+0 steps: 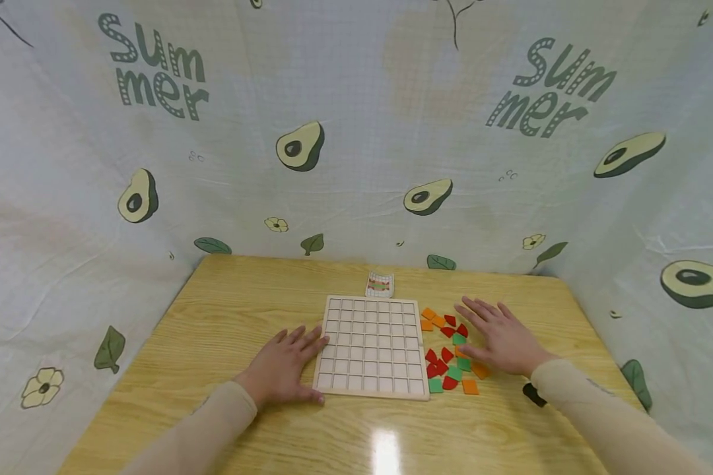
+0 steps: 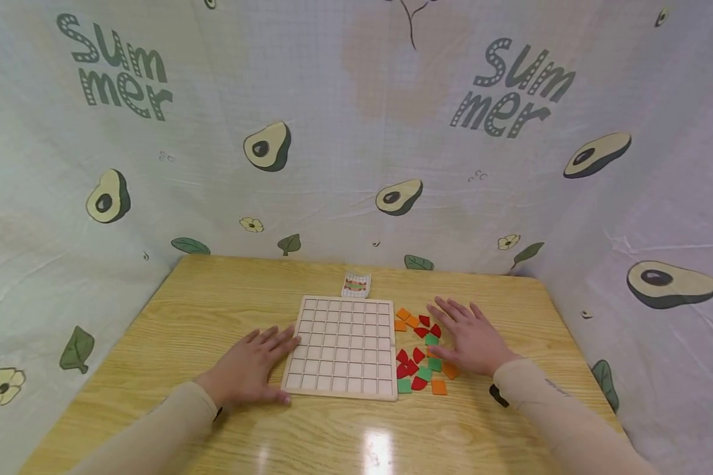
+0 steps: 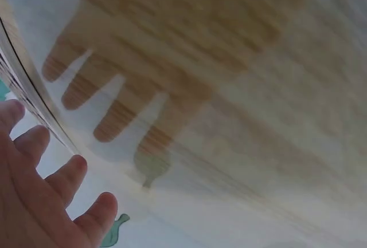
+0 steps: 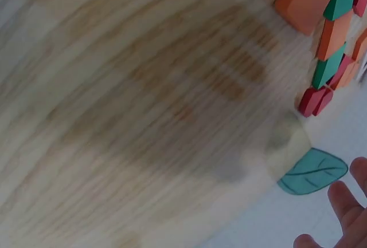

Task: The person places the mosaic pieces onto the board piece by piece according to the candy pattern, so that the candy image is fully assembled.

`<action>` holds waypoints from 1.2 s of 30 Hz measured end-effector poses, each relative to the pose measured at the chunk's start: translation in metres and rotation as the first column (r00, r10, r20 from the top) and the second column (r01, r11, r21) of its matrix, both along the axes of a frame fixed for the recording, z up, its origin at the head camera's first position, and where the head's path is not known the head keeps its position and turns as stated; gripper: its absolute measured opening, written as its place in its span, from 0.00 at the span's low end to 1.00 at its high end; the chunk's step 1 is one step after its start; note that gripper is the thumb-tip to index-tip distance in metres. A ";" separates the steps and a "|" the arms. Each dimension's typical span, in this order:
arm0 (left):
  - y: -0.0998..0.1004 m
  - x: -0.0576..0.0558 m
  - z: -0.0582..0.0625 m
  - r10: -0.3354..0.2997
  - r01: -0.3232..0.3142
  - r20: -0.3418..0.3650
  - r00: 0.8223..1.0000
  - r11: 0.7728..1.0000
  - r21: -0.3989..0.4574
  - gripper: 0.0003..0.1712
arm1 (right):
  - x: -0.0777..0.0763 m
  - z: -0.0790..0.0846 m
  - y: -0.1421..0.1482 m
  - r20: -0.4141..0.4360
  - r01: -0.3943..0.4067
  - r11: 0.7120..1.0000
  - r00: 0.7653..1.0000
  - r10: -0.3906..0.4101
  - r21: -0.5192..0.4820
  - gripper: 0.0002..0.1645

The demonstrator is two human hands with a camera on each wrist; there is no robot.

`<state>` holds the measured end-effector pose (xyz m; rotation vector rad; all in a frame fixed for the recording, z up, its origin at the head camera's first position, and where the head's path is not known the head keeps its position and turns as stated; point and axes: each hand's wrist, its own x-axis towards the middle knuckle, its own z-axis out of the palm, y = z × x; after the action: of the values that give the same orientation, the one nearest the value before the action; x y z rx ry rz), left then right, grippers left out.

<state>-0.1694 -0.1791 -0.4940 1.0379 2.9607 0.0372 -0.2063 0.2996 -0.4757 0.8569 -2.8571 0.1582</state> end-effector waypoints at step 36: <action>0.010 -0.001 0.003 0.050 -0.046 0.045 0.998 0.994 -0.095 0.63 | 0.006 -0.021 -0.061 0.045 -0.164 0.983 0.985 0.168 -0.079 0.12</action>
<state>-0.1706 -0.1686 -0.4906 0.9415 2.9135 -0.0749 -0.2004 0.2384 -0.4968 1.0901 -2.8036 0.3099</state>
